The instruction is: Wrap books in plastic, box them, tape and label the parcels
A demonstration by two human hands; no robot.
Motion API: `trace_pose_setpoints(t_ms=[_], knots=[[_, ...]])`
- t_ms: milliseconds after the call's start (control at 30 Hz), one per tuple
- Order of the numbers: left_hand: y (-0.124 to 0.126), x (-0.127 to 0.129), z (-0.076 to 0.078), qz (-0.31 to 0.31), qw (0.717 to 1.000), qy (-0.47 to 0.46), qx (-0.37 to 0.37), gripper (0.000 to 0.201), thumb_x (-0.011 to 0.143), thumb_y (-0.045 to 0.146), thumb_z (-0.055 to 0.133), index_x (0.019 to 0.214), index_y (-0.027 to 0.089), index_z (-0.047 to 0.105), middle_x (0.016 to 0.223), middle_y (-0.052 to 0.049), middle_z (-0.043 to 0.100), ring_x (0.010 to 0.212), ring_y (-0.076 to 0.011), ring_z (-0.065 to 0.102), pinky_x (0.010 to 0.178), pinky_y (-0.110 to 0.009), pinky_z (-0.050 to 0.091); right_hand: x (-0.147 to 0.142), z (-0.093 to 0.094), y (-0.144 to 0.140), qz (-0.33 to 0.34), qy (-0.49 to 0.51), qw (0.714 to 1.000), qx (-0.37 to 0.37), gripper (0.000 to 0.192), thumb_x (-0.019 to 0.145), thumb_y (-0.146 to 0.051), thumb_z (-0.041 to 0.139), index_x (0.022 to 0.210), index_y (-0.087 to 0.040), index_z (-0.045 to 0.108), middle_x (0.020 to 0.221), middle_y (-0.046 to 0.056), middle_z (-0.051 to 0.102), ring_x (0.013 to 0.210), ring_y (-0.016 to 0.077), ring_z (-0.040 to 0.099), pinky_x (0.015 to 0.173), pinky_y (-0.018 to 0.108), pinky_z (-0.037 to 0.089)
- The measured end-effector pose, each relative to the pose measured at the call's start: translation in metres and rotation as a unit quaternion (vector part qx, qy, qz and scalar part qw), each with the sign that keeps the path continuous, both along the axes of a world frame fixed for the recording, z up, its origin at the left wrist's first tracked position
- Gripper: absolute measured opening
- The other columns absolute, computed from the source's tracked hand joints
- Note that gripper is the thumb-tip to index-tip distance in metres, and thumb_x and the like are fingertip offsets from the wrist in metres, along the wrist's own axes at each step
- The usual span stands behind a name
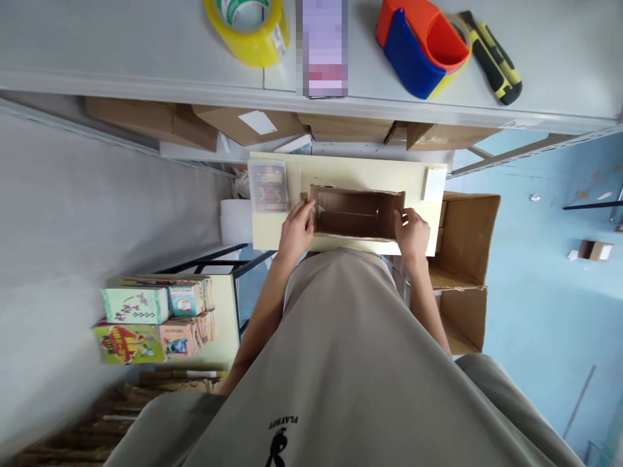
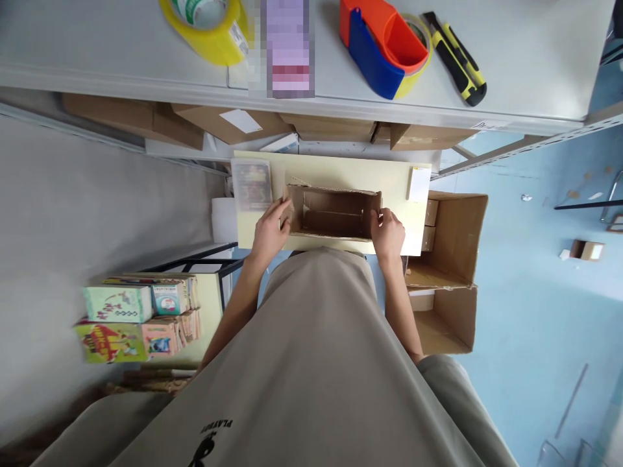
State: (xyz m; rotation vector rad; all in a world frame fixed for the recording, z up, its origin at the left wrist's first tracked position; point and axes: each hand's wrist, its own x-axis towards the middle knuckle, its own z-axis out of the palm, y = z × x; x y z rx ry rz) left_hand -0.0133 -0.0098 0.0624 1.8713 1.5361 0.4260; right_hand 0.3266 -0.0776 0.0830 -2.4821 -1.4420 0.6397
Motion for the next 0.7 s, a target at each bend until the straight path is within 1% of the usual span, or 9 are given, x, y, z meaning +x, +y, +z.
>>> trace_pose_setpoints(t_ms=[100,167,267,367,433,500,600,667,700], knots=[[-0.003,-0.003,0.001,0.024,1.000,-0.012,-0.007,0.067,0.103,0.008,0.063,0.167,0.025,0.073,0.174,-0.011,0.075,0.163,-0.0312,0.072,0.144,-0.051,0.056,0.002,-0.002,-0.006,-0.003,0.015,1.000,-0.015,0.026,0.119,-0.044,0.062,0.100,-0.026,0.064,0.106,0.015,0.086,0.085,0.0294,0.074,0.077,0.036,0.038],[-0.003,-0.007,0.001,0.035,0.999,-0.016,-0.020,0.065,0.103,0.010,0.064,0.166,0.024,0.073,0.173,-0.012,0.076,0.157,-0.0324,0.076,0.140,-0.052,0.059,0.003,-0.004,-0.010,0.000,0.033,0.999,-0.035,0.029,0.116,-0.046,0.068,0.095,-0.027,0.061,0.103,0.014,0.085,0.085,0.0302,0.074,0.077,0.037,0.039],[-0.002,-0.012,0.000,0.061,0.997,-0.016,-0.040,0.064,0.102,0.013,0.065,0.165,0.022,0.075,0.163,-0.014,0.082,0.133,-0.0323,0.086,0.129,-0.050,0.066,0.007,-0.007,-0.014,-0.003,0.068,0.996,-0.058,0.039,0.116,-0.046,0.065,0.084,-0.031,0.051,0.085,0.011,0.076,0.078,0.0309,0.069,0.076,0.038,0.038],[0.000,-0.018,0.005,0.091,0.995,-0.017,-0.042,0.065,0.100,0.015,0.065,0.163,0.019,0.077,0.142,-0.013,0.090,0.102,-0.0264,0.087,0.110,-0.041,0.072,0.015,-0.005,-0.018,-0.020,0.098,0.995,-0.023,0.049,0.118,-0.051,0.059,0.076,-0.033,0.042,0.069,0.006,0.062,0.068,0.0266,0.058,0.072,0.038,0.036],[0.001,-0.021,0.014,0.095,0.995,-0.027,-0.033,0.063,0.100,0.016,0.064,0.161,0.018,0.079,0.128,-0.010,0.093,0.083,-0.0211,0.080,0.096,-0.034,0.070,0.022,-0.001,-0.020,-0.035,0.122,0.992,0.023,0.055,0.118,-0.060,0.058,0.074,-0.034,0.038,0.064,0.002,0.054,0.063,0.0230,0.049,0.069,0.038,0.035],[0.001,-0.023,0.028,0.085,0.995,-0.041,-0.020,0.061,0.101,0.019,0.065,0.160,0.019,0.080,0.121,-0.008,0.093,0.074,-0.0172,0.073,0.086,-0.030,0.067,0.029,0.006,-0.022,-0.051,0.146,0.986,0.063,0.060,0.118,-0.070,0.056,0.074,-0.034,0.036,0.062,-0.001,0.047,0.061,0.0208,0.045,0.066,0.037,0.034],[0.000,-0.021,0.049,0.067,0.997,-0.046,-0.009,0.058,0.105,0.024,0.066,0.162,0.021,0.079,0.118,-0.008,0.092,0.072,-0.0168,0.070,0.081,-0.030,0.064,0.037,0.017,-0.023,-0.068,0.152,0.981,0.097,0.068,0.117,-0.081,0.058,0.075,-0.034,0.033,0.061,-0.004,0.040,0.058,0.0193,0.042,0.063,0.038,0.032],[0.000,-0.018,0.058,0.057,0.998,-0.039,-0.007,0.057,0.108,0.027,0.066,0.164,0.021,0.076,0.123,-0.010,0.091,0.077,-0.0195,0.073,0.085,-0.033,0.066,0.038,0.023,-0.022,-0.068,0.145,0.982,0.099,0.069,0.117,-0.080,0.062,0.075,-0.034,0.032,0.061,-0.005,0.037,0.058,0.0186,0.041,0.064,0.038,0.032],[0.000,-0.017,0.060,0.052,0.998,-0.034,-0.002,0.057,0.109,0.028,0.066,0.164,0.021,0.075,0.126,-0.011,0.091,0.081,-0.0214,0.076,0.088,-0.035,0.067,0.037,0.025,-0.021,-0.065,0.142,0.983,0.096,0.069,0.117,-0.077,0.064,0.074,-0.034,0.033,0.061,-0.005,0.037,0.058,0.0183,0.040,0.065,0.038,0.032]])
